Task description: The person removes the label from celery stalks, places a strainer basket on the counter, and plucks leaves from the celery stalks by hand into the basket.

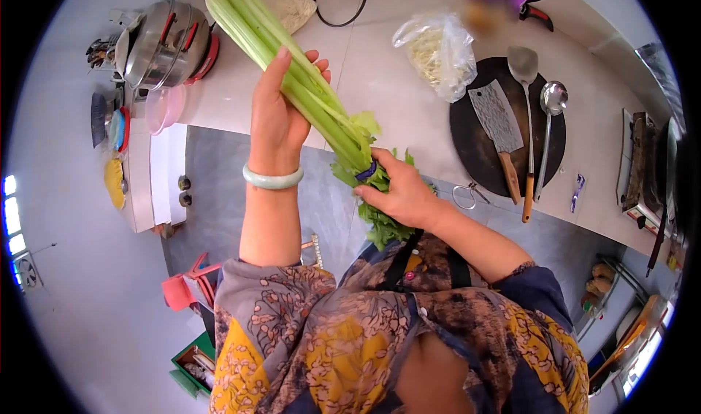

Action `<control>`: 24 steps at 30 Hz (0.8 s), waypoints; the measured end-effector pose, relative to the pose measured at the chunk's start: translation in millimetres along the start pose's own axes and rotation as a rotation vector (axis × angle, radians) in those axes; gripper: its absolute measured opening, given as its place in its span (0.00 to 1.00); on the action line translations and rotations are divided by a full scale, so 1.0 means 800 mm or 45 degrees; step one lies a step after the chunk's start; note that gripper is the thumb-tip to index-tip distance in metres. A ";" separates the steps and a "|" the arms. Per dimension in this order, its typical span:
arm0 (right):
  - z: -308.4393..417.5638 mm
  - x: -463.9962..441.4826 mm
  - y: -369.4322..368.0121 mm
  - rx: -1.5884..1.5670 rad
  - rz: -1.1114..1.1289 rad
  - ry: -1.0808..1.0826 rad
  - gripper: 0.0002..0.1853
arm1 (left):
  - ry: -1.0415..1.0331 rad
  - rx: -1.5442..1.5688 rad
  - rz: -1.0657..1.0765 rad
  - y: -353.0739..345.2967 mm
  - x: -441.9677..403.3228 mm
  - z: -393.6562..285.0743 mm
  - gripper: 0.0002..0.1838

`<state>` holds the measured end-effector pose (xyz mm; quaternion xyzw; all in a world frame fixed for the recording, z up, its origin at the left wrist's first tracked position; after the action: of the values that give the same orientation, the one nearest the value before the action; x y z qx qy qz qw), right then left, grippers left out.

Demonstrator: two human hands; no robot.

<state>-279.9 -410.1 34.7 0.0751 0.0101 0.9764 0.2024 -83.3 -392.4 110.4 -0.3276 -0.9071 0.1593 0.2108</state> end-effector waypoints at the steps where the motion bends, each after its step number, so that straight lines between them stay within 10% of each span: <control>1: 0.002 0.002 0.001 -0.073 0.003 0.032 0.33 | -0.004 0.051 0.025 -0.005 0.009 0.002 0.28; 6: -0.004 0.011 -0.007 -0.289 -0.048 0.243 0.28 | 0.059 0.039 0.509 0.008 0.054 0.065 0.40; 14: -0.011 0.038 0.061 0.118 -0.146 0.212 0.46 | -0.026 -0.204 0.138 -0.011 0.062 0.066 0.31; 18: -0.067 0.096 0.171 0.766 -0.623 -0.107 0.26 | -0.128 -0.115 0.049 -0.004 0.054 0.050 0.28; 24: -0.155 0.153 0.215 1.199 -0.679 -0.360 0.29 | -0.195 -0.137 0.040 -0.010 0.052 0.038 0.26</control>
<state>-477.4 -517.9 -62.2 0.2826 0.4364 0.7619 0.3862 -131.3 -375.6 99.2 -0.3393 -0.9226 0.1383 0.1204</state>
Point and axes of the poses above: each hand's wrist, its own x-axis away from the middle knuckle, its own y-axis out of the back of the hand, z = x × y, the point moved 3 cm from there along -x, towards the middle knuckle, and after that the axes turned 5 degrees about -x, right-handed, at the moved point
